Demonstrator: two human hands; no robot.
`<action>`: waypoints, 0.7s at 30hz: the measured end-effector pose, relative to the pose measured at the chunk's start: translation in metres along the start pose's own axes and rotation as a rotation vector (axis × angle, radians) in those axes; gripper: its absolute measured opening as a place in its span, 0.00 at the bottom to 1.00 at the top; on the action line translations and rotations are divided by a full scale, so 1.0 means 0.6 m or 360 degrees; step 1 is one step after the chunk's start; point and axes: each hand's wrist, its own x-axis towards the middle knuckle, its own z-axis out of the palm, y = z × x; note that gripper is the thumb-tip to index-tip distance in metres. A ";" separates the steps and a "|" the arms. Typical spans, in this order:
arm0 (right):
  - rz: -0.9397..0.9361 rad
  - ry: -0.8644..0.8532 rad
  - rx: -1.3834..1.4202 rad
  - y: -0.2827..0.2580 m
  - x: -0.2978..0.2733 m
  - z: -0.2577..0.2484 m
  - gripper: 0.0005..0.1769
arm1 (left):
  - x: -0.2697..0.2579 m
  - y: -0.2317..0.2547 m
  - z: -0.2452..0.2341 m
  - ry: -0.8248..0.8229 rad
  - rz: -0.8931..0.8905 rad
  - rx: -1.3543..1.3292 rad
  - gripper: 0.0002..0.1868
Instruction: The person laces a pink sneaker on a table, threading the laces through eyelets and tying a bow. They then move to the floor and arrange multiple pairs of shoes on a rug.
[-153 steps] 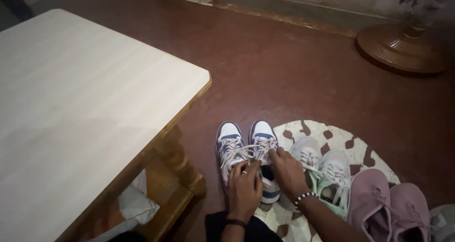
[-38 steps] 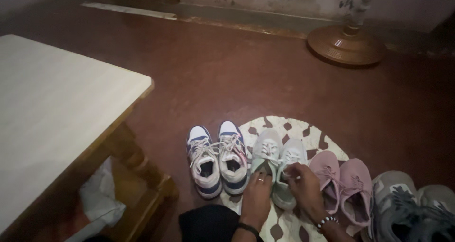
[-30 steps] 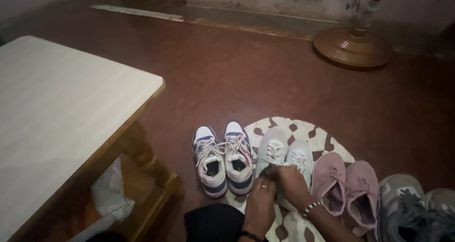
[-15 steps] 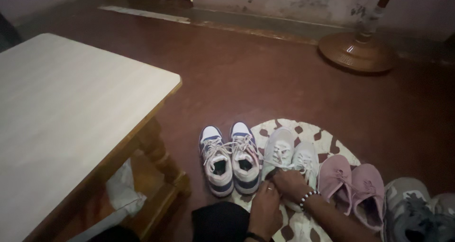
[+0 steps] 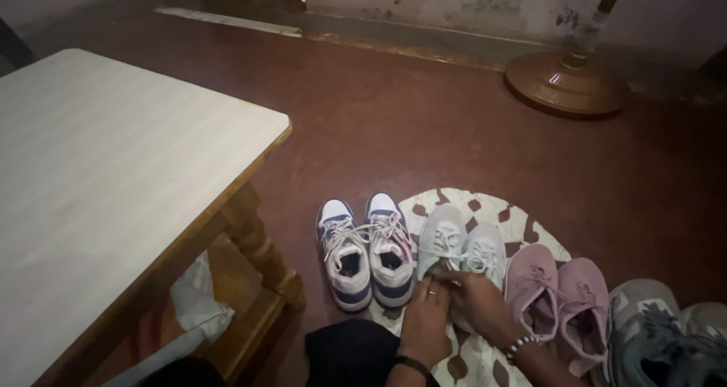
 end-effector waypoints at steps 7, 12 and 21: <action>0.0366 0.0420 0.0270 0.101 -0.003 -0.013 0.09 | 0.016 0.016 -0.012 -0.0198 -0.0122 0.0068 0.52; 0.0275 0.0627 0.0174 0.146 -0.002 -0.001 0.19 | 0.028 0.024 -0.013 -0.0308 -0.0139 0.0222 0.55; 0.0377 0.0387 0.0161 0.162 0.015 -0.003 0.39 | 0.029 0.018 -0.006 -0.0287 -0.0143 0.0158 0.60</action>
